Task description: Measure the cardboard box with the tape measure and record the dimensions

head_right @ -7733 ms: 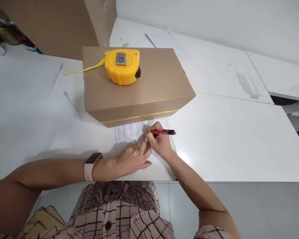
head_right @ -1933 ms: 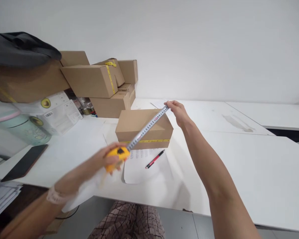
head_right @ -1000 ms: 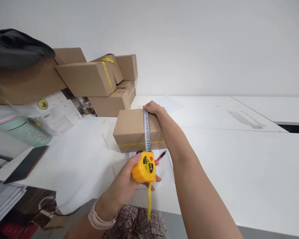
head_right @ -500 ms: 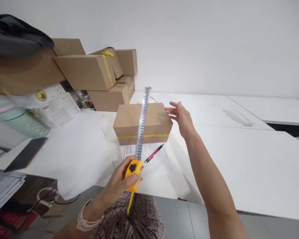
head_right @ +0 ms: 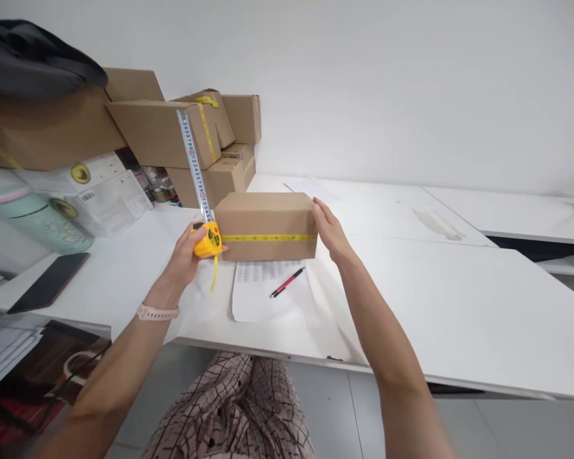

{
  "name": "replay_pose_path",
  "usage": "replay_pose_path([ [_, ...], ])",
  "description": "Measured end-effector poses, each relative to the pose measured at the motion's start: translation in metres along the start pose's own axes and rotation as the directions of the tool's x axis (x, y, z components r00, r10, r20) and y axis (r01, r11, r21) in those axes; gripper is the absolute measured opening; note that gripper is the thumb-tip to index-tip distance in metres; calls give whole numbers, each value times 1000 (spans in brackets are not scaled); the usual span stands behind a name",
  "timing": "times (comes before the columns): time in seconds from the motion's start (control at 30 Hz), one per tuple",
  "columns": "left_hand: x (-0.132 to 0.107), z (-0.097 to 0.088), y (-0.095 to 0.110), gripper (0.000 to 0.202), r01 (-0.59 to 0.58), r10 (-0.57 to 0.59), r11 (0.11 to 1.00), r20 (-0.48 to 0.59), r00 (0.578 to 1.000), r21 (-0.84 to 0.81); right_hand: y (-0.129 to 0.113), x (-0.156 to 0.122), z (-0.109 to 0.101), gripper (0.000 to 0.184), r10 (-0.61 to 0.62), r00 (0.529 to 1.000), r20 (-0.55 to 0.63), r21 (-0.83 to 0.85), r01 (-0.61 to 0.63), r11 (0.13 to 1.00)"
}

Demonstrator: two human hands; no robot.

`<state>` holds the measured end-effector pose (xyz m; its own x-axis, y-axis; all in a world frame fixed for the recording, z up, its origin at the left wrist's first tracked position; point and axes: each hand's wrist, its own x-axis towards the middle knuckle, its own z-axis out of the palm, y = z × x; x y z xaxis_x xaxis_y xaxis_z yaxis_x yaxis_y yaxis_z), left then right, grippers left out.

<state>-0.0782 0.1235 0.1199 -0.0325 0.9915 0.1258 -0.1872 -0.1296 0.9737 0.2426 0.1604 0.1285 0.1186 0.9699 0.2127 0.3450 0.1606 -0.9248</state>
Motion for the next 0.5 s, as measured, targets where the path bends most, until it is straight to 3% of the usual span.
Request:
replay_pose_path([
  [0.1,21,2,16,47,-9,8,1000,13,1000,14,-25,19,-3,60,-32,999,-3,-253,30,967],
  [0.23,55,6,31,43,79,-81,996,39,996,48,-35,57,3,51,-49,998,-51,-616,7,788],
  [0.37,79,12,45,39,91,-97,994,100,990,64,-35,99,10,52,-88,995,-55,-676,28,736],
  [0.5,69,28,50,44,-16,13,994,27,1000,109,-38,128,20,43,-125,988,-85,-696,31,717],
])
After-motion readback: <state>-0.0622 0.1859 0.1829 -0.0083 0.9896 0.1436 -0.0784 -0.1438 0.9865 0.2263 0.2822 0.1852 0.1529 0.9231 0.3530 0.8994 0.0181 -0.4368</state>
